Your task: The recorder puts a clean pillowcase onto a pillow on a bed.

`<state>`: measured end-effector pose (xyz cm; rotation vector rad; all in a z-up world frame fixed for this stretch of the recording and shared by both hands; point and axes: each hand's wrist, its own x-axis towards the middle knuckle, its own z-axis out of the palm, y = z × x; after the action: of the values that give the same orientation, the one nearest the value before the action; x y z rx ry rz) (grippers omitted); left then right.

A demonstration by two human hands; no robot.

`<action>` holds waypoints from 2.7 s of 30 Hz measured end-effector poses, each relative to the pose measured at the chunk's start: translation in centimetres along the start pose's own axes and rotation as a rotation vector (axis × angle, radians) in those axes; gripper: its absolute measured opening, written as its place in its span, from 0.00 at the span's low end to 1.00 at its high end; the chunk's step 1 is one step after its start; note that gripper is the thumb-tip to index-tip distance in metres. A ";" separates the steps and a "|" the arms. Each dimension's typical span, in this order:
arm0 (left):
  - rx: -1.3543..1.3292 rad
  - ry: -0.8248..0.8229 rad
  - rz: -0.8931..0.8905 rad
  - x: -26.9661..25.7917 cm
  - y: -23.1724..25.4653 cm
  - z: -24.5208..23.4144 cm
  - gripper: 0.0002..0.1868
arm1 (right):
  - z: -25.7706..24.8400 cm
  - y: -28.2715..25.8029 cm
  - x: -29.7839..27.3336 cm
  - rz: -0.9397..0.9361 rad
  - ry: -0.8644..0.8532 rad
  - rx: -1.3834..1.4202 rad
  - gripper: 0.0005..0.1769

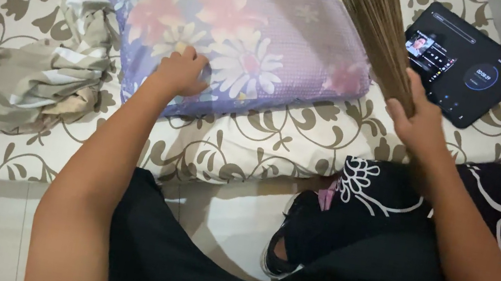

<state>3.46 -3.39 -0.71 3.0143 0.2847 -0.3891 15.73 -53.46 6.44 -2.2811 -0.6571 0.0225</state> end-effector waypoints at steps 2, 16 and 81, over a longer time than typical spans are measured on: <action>0.004 0.002 0.004 0.0 0.0 0.1 0.35 | 0.9 -1.5 0.4 0.157 -0.129 -0.035 0.40; -0.092 0.545 0.205 1.6 8.3 -2.7 0.16 | 6.3 -3.7 2.2 0.168 -0.225 -0.052 0.40; -0.114 -0.007 -0.078 -7.8 -7.0 -2.2 0.18 | 10.4 -12.9 1.1 -0.426 -0.541 -0.351 0.39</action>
<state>-4.74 2.34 3.02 2.8963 0.4101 -0.3756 8.73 -38.47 7.81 -2.4249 -1.5208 0.3531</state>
